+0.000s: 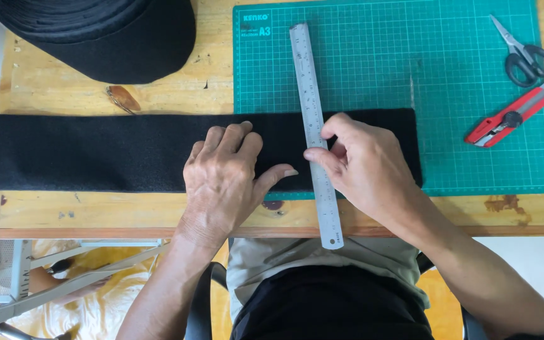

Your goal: The person aligns a long strip of black fabric on a green cutting mat, places a metal ruler across it, and uses a red utility knife to cut the fabric along the ruler's edge. The person then folds the fabric and repeats the measuring and cutting process.

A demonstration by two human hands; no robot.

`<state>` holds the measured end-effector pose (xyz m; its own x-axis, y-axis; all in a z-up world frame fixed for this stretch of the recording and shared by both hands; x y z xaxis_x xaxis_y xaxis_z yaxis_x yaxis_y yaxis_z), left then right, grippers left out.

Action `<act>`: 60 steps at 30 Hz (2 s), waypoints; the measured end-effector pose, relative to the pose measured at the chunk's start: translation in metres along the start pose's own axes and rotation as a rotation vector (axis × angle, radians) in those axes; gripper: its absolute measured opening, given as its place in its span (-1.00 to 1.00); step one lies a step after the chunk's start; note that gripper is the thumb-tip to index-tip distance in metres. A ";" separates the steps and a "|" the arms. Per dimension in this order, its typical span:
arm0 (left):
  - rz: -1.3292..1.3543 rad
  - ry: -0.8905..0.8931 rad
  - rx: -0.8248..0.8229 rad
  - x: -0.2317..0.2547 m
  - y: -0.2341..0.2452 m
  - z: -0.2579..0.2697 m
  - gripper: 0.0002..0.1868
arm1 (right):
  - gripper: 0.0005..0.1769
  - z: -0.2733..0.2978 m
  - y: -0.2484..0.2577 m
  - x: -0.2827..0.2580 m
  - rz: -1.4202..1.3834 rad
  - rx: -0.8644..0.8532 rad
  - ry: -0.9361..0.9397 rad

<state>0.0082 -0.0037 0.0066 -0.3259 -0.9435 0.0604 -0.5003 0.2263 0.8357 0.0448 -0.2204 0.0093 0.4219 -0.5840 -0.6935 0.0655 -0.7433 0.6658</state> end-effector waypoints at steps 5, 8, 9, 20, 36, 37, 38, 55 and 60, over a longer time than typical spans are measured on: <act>0.013 -0.005 -0.001 0.001 0.003 -0.001 -0.36 | -0.79 0.006 0.014 0.004 0.278 -0.092 0.163; 0.023 -0.007 0.002 0.000 0.002 0.000 -0.36 | -0.56 0.012 0.024 0.008 0.408 -0.090 0.179; 0.021 -0.005 0.004 0.000 0.002 0.000 -0.36 | -0.56 0.015 0.026 0.011 0.408 -0.091 0.183; -0.055 -0.008 -0.011 -0.001 0.000 0.000 -0.27 | -0.41 0.050 0.020 0.028 0.666 -0.016 0.371; 0.310 -0.167 -0.067 0.043 -0.024 -0.030 -0.41 | -0.43 0.053 0.019 0.025 0.506 -0.007 0.299; 0.287 -0.184 -0.149 0.041 -0.031 -0.027 -0.32 | -0.45 0.053 0.020 0.024 0.521 -0.015 0.298; 0.264 -0.201 -0.230 0.039 -0.040 -0.023 -0.23 | -0.46 0.053 0.020 0.023 0.535 -0.023 0.297; 0.366 -0.200 -0.216 -0.032 -0.004 -0.002 -0.23 | -0.44 0.056 0.019 0.028 0.488 -0.015 0.303; 0.395 -0.191 -0.210 -0.045 0.000 0.002 -0.24 | -0.45 0.056 0.018 0.029 0.502 -0.029 0.310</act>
<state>0.0213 0.0391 0.0028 -0.6096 -0.7295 0.3102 -0.1426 0.4859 0.8623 0.0076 -0.2691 -0.0140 0.6517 -0.7364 -0.1815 -0.1878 -0.3885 0.9021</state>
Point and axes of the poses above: each hand's wrist, its own z-axis away from the middle knuckle, its own y-axis out of the back of the hand, x = y × z, the point moved 1 cm from there along -z, towards the middle knuckle, and after that the axes turned 5 degrees about x, right-handed, at the moved point
